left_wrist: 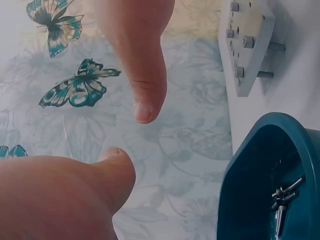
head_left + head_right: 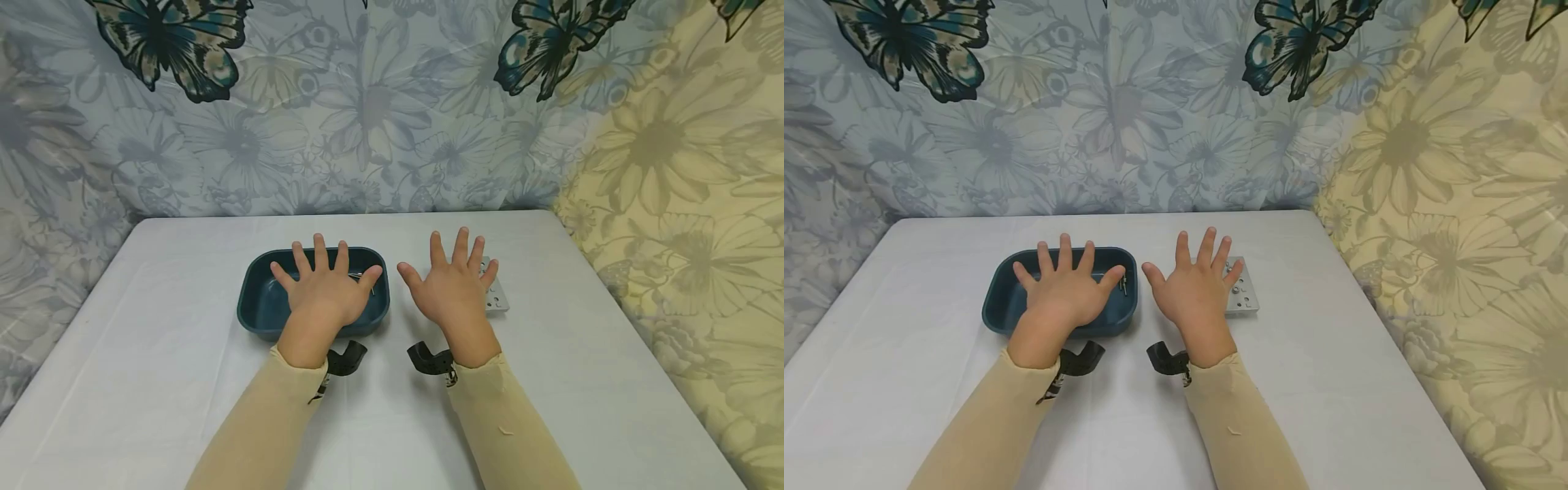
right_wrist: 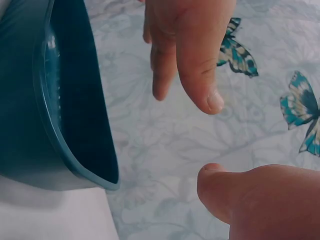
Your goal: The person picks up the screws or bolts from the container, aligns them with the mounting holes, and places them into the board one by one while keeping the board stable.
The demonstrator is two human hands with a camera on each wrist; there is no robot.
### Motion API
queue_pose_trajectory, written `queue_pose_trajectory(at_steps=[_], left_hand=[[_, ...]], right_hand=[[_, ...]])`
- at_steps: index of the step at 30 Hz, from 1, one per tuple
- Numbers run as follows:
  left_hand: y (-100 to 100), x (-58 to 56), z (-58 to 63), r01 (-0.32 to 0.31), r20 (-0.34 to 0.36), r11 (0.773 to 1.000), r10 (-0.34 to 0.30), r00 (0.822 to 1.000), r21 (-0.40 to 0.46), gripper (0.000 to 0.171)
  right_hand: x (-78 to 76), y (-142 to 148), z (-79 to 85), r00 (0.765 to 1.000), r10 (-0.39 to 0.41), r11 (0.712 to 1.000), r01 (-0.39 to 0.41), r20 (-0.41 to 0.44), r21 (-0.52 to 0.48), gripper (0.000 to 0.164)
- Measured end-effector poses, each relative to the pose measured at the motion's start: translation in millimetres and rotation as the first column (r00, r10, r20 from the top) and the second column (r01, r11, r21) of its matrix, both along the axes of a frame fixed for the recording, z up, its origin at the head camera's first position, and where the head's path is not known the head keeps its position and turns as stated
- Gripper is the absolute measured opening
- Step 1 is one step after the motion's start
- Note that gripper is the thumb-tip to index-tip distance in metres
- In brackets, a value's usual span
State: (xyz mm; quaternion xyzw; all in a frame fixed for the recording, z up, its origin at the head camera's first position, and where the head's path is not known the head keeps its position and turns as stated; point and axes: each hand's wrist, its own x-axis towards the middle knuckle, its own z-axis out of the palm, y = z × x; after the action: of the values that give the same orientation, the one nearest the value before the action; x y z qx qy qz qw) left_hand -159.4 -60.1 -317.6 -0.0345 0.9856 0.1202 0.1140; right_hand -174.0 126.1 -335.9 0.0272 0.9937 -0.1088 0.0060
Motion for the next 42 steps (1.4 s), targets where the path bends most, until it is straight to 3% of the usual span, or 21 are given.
queue_pose_trajectory(at_steps=[14, 17, 20, 23, 26, 28, 31, 32, 34, 37, 38, 42], left_hand=[[0.8, -1.5, -0.8, -0.017, -0.002, 0.999, 0.017, 1.0, -0.036, 0.086], [-1.4, -5.6, -1.4, 0.018, -0.023, 1.0, -0.018, 1.0, -0.004, 0.086], [-11.0, -12.8, -0.6, 0.088, -0.062, 0.993, -0.083, 0.995, 0.081, 0.086], [-27.2, -21.2, 1.8, 0.178, -0.089, 0.962, -0.162, 0.983, 0.209, 0.083], [-40.5, -29.6, 1.5, 0.244, -0.073, 0.902, -0.233, 0.97, 0.357, 0.077], [-45.2, -35.3, -3.5, 0.261, -0.05, 0.862, -0.266, 0.963, 0.435, 0.072], [-47.2, -43.6, -17.8, 0.23, 0.011, 0.82, -0.277, 0.961, 0.524, 0.063], [-47.2, -46.1, -24.0, 0.219, 0.028, 0.817, -0.276, 0.961, 0.533, 0.061], [-47.0, -50.9, -36.4, 0.205, 0.054, 0.811, -0.279, 0.959, 0.549, 0.056], [-45.4, -55.4, -50.3, 0.196, 0.069, 0.815, -0.277, 0.958, 0.546, 0.05], [-44.5, -56.6, -53.4, 0.192, 0.067, 0.815, -0.271, 0.96, 0.547, 0.049], [-41.1, -60.1, -60.5, 0.163, 0.062, 0.808, -0.239, 0.969, 0.566, 0.043]], right_hand=[[-3.7, -0.4, -3.5, 0.999, 0.038, 0.999, -0.037, -0.006, 0.011, 0.095], [-5.1, 12.6, -1.2, 0.996, 0.088, 0.994, -0.089, -0.027, -0.059, 0.097], [-7.4, 46.6, 4.8, 0.984, 0.162, 0.963, -0.173, -0.068, -0.204, 0.094], [-9.5, 93.8, 9.6, 0.978, 0.19, 0.903, -0.208, -0.086, -0.376, 0.087], [-9.0, 139.0, 7.4, 0.982, 0.189, 0.816, -0.173, -0.029, -0.552, 0.083], [-8.3, 163.0, -0.5, 0.977, 0.212, 0.72, -0.133, 0.033, -0.681, 0.08], [-8.5, 188.3, -19.2, 0.95, 0.294, 0.537, -0.077, 0.101, -0.84, 0.076], [-9.3, 193.7, -26.7, 0.94, 0.323, 0.495, -0.066, 0.113, -0.866, 0.075], [-10.8, 200.7, -40.9, 0.918, 0.376, 0.457, -0.064, 0.127, -0.887, 0.075], [-14.5, 204.5, -59.0, 0.905, 0.4, 0.501, -0.081, 0.147, -0.862, 0.08], [-16.0, 204.8, -63.9, 0.908, 0.392, 0.54, -0.095, 0.15, -0.836, 0.082], [-20.8, 203.1, -77.2, 0.931, 0.327, 0.627, -0.088, 0.16, -0.774, 0.088]])
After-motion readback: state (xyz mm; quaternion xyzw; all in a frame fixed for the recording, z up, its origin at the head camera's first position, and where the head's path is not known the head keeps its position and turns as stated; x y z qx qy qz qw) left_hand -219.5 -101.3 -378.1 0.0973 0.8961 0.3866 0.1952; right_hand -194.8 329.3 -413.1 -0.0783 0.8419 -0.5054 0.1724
